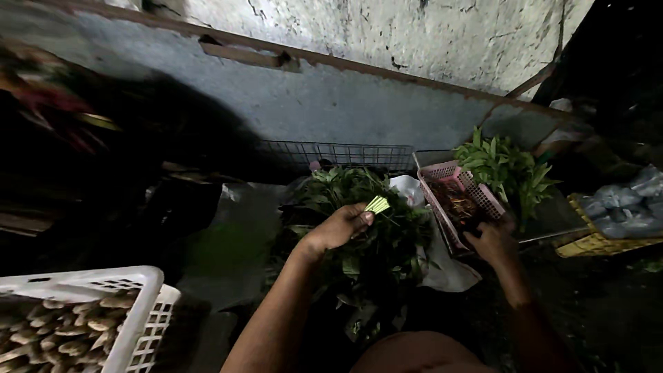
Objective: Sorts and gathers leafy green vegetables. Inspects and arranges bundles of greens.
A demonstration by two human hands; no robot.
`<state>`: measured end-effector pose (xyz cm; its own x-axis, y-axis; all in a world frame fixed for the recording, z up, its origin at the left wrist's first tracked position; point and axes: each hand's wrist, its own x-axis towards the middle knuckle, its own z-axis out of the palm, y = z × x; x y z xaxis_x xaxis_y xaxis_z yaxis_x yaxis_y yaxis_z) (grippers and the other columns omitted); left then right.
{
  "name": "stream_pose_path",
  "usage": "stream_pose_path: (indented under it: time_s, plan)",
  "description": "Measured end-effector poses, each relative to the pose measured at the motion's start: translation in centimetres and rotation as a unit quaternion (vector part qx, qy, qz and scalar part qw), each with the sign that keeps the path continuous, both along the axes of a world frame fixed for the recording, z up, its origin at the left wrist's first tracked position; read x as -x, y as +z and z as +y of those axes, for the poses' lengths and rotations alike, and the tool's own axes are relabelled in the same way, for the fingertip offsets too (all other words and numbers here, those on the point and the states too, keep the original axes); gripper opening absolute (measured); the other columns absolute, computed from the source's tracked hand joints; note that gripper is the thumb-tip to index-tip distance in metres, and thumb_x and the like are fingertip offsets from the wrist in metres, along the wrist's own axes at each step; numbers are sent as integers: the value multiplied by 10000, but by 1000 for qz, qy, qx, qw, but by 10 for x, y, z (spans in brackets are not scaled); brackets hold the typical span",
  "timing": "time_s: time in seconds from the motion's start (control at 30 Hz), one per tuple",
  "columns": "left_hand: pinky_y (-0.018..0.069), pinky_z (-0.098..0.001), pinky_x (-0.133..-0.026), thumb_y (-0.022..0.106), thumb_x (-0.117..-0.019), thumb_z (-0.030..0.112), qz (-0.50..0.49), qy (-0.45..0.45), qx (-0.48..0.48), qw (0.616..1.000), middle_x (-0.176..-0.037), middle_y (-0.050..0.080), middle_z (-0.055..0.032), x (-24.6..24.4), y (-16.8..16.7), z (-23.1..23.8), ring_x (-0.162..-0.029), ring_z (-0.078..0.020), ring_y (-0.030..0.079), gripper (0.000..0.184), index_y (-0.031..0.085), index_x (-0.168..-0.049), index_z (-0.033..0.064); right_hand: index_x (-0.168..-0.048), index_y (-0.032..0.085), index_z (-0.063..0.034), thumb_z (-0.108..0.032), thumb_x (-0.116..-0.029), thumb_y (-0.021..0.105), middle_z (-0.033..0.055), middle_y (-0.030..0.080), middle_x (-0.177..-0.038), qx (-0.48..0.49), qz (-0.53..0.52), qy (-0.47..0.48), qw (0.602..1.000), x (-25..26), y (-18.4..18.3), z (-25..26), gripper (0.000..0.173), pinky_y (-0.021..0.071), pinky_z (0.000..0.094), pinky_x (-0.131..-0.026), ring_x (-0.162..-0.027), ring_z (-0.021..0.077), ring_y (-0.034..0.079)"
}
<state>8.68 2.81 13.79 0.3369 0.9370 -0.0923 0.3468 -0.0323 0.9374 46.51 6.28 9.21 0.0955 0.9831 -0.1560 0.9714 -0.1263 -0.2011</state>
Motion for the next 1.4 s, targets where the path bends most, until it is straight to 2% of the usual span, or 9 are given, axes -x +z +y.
stream_pose_path:
  time_s: [0.13, 0.3, 0.4, 0.6, 0.77, 0.87, 1.07, 1.27, 1.4]
  plan:
    - [388, -160, -532, 462, -1073, 121, -16, -61, 30, 998, -698, 510, 60, -19, -7, 7, -565, -8, 449, 198, 626, -967, 87, -1311, 644, -49, -370, -1009, 624, 182, 657, -1279, -88, 171, 124, 973, 27, 24, -7, 441, 493, 525, -1040, -1197, 335, 624]
    - [384, -157, -550, 453, -1085, 184, 6, -113, 83, 990, -734, 495, 88, -46, -3, 3, -592, 8, 437, 191, 618, -1029, 105, -1539, 423, -87, -116, -977, 648, 119, 615, -1375, -12, 511, 308, 802, 92, 24, -14, 606, 602, 329, -801, -917, 149, 696]
    - [383, -160, -539, 450, -1082, 216, 30, -101, 78, 991, -738, 495, 92, -37, -6, -2, -587, 7, 439, 198, 620, -1046, 121, -1293, 622, 19, -184, -1061, 523, 139, 698, -1039, 15, 437, 326, 838, 104, 30, -13, 324, 570, 320, -824, -856, 150, 673]
    - [420, -138, -563, 472, -1035, 219, 27, -62, 60, 996, -736, 539, 151, 2, -5, -39, -603, 44, 479, 168, 636, -1009, 197, -1155, 701, -20, -155, -1082, 458, 155, 728, -1089, -106, 270, 283, 914, 77, 25, -1, 287, 550, 480, -964, -1040, 289, 705]
    - [536, -175, -640, 455, -1055, 333, -60, 94, -85, 990, -807, 628, 140, 18, -1, -38, -671, 11, 591, 203, 616, -1041, 211, -1577, 411, -262, -381, -979, 696, 136, 583, -1436, -28, 249, 233, 939, 59, 16, 38, 673, 527, 573, -995, -1188, 332, 644]
    - [572, -218, -667, 457, -1076, 371, -191, 185, -162, 950, -848, 667, 100, 13, 19, -36, -704, -43, 633, 215, 628, -1065, 242, -1333, 643, -100, -280, -1035, 604, 199, 636, -1334, -110, 195, 78, 972, 33, -5, 84, 351, 495, 662, -984, -1195, 413, 629]
    - [561, -233, -601, 340, -1110, 297, -286, 252, -181, 907, -775, 612, 82, 3, 25, -31, -617, -60, 589, 272, 579, -1010, 215, -1289, 633, 38, -162, -964, 660, 276, 621, -1321, 73, 62, -73, 993, -6, -31, 117, 383, 458, 669, -1007, -1241, 447, 592]
    - [551, -218, -570, 374, -1103, 190, -239, 328, -125, 905, -738, 597, 86, -17, 4, -27, -585, -38, 577, 227, 591, -1066, 135, -1230, 665, 6, -234, -1005, 634, 267, 661, -1227, -19, 222, -78, 972, -13, -20, 109, 330, 492, 644, -985, -1157, 436, 635]
    - [560, -228, -609, 418, -1096, 181, -113, 311, -85, 940, -806, 590, 51, -38, -11, -24, -638, -34, 595, 196, 541, -1179, 53, -1288, 585, -16, -184, -1021, 607, 151, 718, -1056, -82, 540, -73, 835, -6, -11, 95, 316, 589, 423, -810, -885, 238, 706]
